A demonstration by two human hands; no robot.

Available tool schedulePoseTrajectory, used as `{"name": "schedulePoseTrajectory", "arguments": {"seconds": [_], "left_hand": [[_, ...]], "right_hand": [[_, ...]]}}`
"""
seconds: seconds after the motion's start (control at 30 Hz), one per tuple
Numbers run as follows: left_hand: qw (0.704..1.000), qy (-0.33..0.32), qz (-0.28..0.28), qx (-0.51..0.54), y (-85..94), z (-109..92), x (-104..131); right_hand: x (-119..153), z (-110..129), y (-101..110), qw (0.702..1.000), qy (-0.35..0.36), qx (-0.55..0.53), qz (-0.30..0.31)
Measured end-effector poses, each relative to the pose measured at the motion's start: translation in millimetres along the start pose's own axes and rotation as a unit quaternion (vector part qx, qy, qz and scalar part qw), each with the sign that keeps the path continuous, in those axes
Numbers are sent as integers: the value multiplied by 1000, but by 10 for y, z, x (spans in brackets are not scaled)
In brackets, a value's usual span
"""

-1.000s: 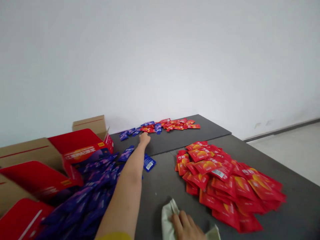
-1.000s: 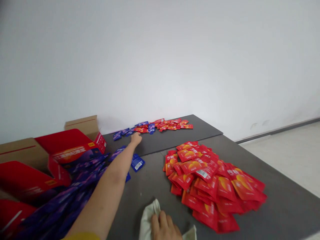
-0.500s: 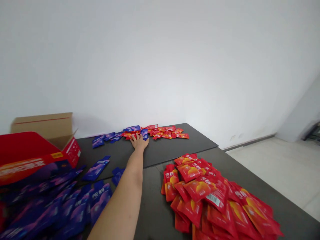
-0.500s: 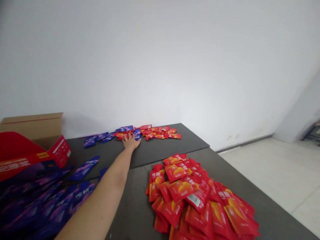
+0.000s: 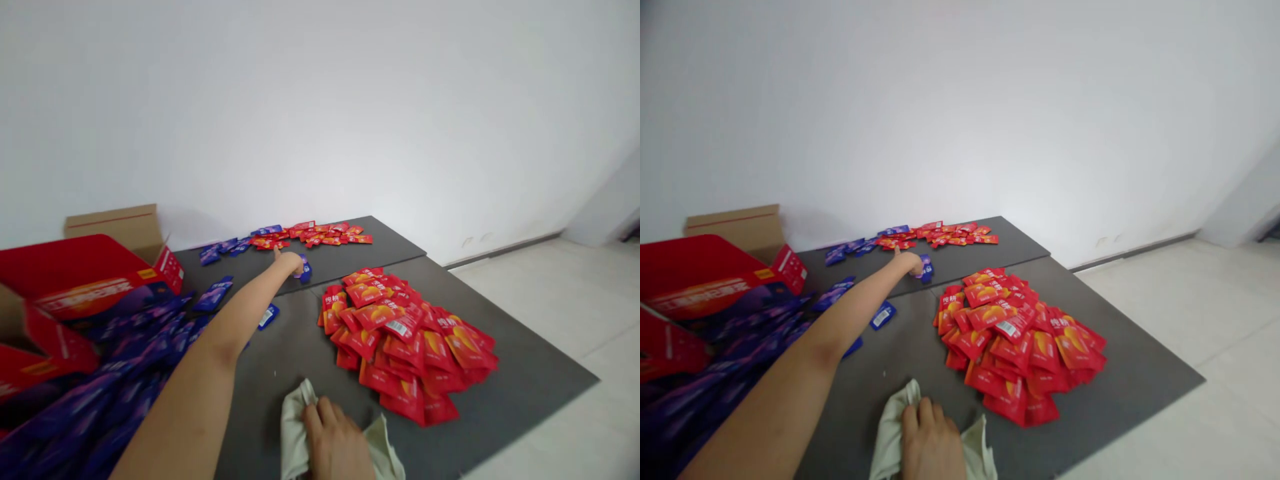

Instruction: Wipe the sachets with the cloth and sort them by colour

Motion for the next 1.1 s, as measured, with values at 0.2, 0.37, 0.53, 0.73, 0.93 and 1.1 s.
{"name": "schedulePoseTrajectory", "arguments": {"seconds": [0.2, 0.37, 0.53, 0.73, 0.93, 1.1], "left_hand": [[994, -46, 17, -103, 78, -27, 287], [974, -153, 28, -166, 86, -115, 426], [960, -219, -28, -170, 150, -339, 570], [976, -192, 23, -98, 269, -311, 771], [995, -28, 31, 94, 417, 84, 1266], [989, 70, -12, 132, 481, 167, 1846]], "right_hand": [[61, 11, 232, 999, 6, -41, 11], [69, 22, 237, 999, 8, -41, 30], [76, -11, 248, 998, 3, -68, 17], [112, -16, 267, 997, 18, -80, -12], [121, -14, 305, 996, 30, -78, -27], [128, -13, 293, 995, 31, -83, -38]]}}
Point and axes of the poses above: each hand's wrist, its own x-axis away from the middle knuckle, its own y-axis out of the back of the hand, z = x × y, the point moved 6 cm from there along -x, towards the middle knuckle, and after that the axes turned 5 degrees about -z, right-handed, at the moved point
